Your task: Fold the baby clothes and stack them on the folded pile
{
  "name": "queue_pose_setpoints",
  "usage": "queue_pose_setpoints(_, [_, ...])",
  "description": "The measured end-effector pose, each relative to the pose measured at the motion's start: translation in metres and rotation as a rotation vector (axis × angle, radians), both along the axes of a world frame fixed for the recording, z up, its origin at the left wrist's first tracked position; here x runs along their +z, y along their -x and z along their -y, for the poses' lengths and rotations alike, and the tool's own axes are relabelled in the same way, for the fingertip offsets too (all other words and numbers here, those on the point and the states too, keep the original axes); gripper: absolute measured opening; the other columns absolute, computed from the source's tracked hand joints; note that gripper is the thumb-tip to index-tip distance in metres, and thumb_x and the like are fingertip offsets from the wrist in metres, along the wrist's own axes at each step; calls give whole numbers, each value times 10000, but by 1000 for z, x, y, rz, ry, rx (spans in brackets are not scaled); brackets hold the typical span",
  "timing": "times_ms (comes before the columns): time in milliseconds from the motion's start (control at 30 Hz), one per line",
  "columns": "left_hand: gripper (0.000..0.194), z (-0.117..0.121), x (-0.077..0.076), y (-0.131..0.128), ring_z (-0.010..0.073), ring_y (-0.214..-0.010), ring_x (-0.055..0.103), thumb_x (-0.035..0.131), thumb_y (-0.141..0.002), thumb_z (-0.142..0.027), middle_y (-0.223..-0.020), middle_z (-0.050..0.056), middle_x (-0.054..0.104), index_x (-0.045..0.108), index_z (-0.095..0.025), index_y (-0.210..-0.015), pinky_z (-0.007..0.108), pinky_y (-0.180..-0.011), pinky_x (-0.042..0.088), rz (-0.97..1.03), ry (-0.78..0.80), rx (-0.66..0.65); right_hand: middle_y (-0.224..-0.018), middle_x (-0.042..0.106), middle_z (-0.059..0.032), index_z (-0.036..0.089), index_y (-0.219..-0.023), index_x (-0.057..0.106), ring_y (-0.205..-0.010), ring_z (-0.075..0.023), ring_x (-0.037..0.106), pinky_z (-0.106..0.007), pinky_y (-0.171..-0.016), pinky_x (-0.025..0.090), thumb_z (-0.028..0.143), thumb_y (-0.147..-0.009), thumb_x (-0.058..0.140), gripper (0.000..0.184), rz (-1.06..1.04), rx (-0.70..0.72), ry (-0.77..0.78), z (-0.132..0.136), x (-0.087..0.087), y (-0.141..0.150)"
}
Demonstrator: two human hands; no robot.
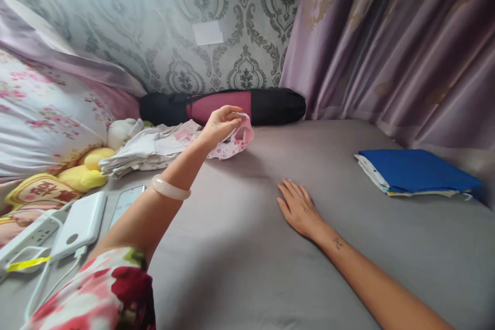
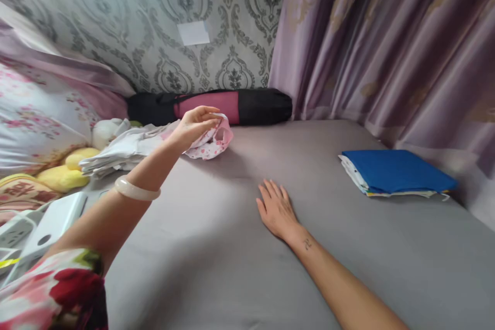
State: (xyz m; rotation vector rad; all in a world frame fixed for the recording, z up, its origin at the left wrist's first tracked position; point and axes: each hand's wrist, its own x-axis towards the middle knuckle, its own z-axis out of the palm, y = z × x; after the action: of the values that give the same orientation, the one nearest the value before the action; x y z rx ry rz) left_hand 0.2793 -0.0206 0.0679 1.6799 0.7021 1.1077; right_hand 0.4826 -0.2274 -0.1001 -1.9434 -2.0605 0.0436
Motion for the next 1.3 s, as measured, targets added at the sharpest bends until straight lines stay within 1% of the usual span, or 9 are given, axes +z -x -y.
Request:
queue_pose_setpoints(167, [379,22,-13,-29,187,-984,668,693,-753,-209,-1118,115,705,576,-163,-1111,280,-768,525,-67,17,-181,-1516,441,-143,147,-1426,477,-1433,-282,348,-519,-1180,253,340,-999,339,488,-67,17,-11,0,0,-2])
queue_pose_setpoints(267, [395,35,-20,-44,201,-1035,659,680,-776,-233,-1196,125,678,559,-185,-1150,266,-739,528,-92,21,-313,-1462,506,-131,174,-1440,444,-1378,-250,432,-508,-1166,285,294,-991,335,478,-161,54,-35,-2,4,-3])
queue_pose_setpoints(400, [390,51,-29,-67,230,-1132,629,666,-805,-236,-1223,140,663,548,-202,-1175,300,-802,534,-73,-5,-504,-1367,591,-104,226,-1450,419,-1266,-216,540,-453,-1085,398,268,-988,332,472,-305,96,-102,-4,13,-1])
queue_pose_setpoints(533, [377,70,-32,-87,239,-1190,600,624,-848,-230,-1260,143,647,537,-218,-1215,352,-893,525,-69,-50,-640,-1306,634,-89,254,-1461,406,-1215,-217,580,-437,-1050,432,266,-985,361,479,-381,99,-157,-6,14,0])
queue_pose_setpoints(700, [363,87,-30,-101,233,-1234,578,552,-876,-185,-1287,134,636,530,-224,-1237,401,-1011,475,-77,-125,-720,-1316,630,-99,231,-1452,427,-1233,-230,575,-426,-1061,444,286,-975,398,481,-430,48,-180,-9,8,-1])
queue_pose_setpoints(967, [397,76,-33,-96,233,-1231,579,526,-845,-138,-1279,150,633,506,-201,-1237,365,-948,500,-103,-115,-670,-1389,581,-130,191,-1452,437,-1258,-256,567,-449,-1069,446,301,-948,427,517,-445,-60,-142,-10,9,-5])
queue_pose_setpoints(1033, [408,70,-35,-92,227,-1204,597,547,-815,-132,-1249,127,650,525,-211,-1215,347,-927,504,-83,-125,-602,-1356,611,-116,199,-1409,489,-1239,-247,585,-441,-1058,459,313,-950,431,476,-493,-72,-166,-9,14,-5])
queue_pose_setpoints(1167, [353,52,-41,-81,216,-1059,661,572,-771,-162,-1077,79,706,589,-205,-1121,330,-868,520,-63,-121,-286,-1192,712,-70,233,-1215,651,-1082,-227,677,-383,-971,523,402,-938,511,354,-685,-130,-266,-7,24,-8])
queue_pose_setpoints(1300, [309,38,-46,-64,217,-915,677,619,-714,-202,-899,42,723,646,-203,-1022,315,-800,534,-107,-90,40,-1002,765,-58,216,-979,745,-953,-224,715,-358,-907,550,466,-861,639,295,-912,-189,-368,-8,30,-14])
